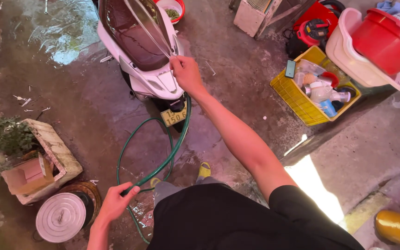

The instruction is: The person uses a green hose to spray water on a white scooter, focusing on the rear section and license plate. They move around the vehicle to rinse different parts, eventually squatting down to wash the lower areas and the ground.

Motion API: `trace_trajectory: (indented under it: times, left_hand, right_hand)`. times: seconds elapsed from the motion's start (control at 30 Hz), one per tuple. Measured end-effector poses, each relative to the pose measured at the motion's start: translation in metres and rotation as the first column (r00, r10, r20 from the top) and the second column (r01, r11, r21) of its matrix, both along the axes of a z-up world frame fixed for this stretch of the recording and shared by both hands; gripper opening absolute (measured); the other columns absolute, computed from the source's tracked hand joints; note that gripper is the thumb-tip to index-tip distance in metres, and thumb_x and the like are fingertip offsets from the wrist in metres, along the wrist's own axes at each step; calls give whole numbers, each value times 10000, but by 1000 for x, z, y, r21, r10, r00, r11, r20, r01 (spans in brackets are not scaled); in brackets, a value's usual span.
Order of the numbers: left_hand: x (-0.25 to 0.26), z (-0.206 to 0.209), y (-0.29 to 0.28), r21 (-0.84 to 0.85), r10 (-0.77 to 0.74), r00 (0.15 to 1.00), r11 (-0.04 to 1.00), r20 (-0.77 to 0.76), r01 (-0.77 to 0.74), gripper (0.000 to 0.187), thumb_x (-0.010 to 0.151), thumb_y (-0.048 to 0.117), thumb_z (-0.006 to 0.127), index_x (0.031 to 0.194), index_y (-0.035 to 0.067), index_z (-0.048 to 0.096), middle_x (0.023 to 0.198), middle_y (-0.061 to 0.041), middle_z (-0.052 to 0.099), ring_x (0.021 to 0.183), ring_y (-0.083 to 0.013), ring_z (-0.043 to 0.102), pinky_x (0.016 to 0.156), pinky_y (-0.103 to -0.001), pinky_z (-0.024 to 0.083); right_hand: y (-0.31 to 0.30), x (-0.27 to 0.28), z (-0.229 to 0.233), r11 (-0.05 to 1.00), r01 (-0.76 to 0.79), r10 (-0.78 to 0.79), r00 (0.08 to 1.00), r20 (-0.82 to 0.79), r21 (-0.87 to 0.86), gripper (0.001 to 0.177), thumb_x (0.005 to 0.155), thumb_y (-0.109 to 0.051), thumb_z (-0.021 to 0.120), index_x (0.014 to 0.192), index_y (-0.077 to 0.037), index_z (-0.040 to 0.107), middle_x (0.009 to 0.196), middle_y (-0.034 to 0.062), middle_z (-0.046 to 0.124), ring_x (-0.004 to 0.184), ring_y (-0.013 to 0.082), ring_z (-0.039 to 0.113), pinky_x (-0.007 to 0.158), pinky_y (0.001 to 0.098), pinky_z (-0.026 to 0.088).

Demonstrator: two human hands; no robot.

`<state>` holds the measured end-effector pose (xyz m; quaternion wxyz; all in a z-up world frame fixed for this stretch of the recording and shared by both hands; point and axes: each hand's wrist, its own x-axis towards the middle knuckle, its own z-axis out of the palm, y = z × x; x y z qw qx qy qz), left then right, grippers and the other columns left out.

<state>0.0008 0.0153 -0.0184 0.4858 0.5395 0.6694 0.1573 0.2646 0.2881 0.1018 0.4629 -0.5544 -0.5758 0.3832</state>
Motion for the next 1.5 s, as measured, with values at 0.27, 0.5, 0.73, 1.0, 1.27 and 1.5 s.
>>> trace_trajectory:
  times: [0.27,0.5,0.73,1.0,1.27,1.5]
  left_hand:
    - [-57,0,10,84,-126,992,988,1,126,448,836,414,588,588,124,354,575,44,257,562,-100,228,506,-240,238]
    - [-132,-15,13,208,-200,980,957,-25,201,469,862,421,531,579,148,276,599,64,232,566,-90,233,490,-276,198]
    - [-154,7,14,132,-233,972,964,0,231,463,870,406,554,576,145,310,592,68,258,563,-86,249,503,-268,212]
    - [-159,22,22,180,-219,975,958,-42,223,487,877,442,521,606,122,273,596,48,219,583,-103,212,504,-276,203]
    - [-147,24,25,249,-195,980,948,-36,198,481,879,420,529,610,116,271,596,49,217,580,-108,217,498,-291,224]
    - [-128,30,28,306,-166,985,941,38,146,456,896,339,543,619,113,262,609,44,188,585,-121,184,495,-283,204]
  right_hand:
    - [0,-42,2,997,71,-71,997,41,-9,292,780,-250,436,515,-131,458,413,-28,396,425,76,337,474,256,315]
    - [5,-83,-32,983,175,-177,984,26,59,347,818,-299,434,522,-129,501,428,-12,463,433,87,397,468,271,326]
    - [-9,-117,-15,981,176,-175,984,-20,80,307,812,-232,432,527,-120,441,438,-30,344,464,72,318,468,271,271]
    - [-2,-130,13,983,157,-145,982,-125,96,304,847,-198,435,556,-107,430,463,-28,347,461,73,285,439,232,247]
    - [12,-133,43,970,155,-126,979,-158,188,318,858,-208,447,555,-112,434,467,-25,357,453,73,345,443,219,275]
    - [21,-132,59,958,123,-79,982,-174,260,324,879,-190,431,567,-104,442,461,-31,346,433,66,299,390,216,232]
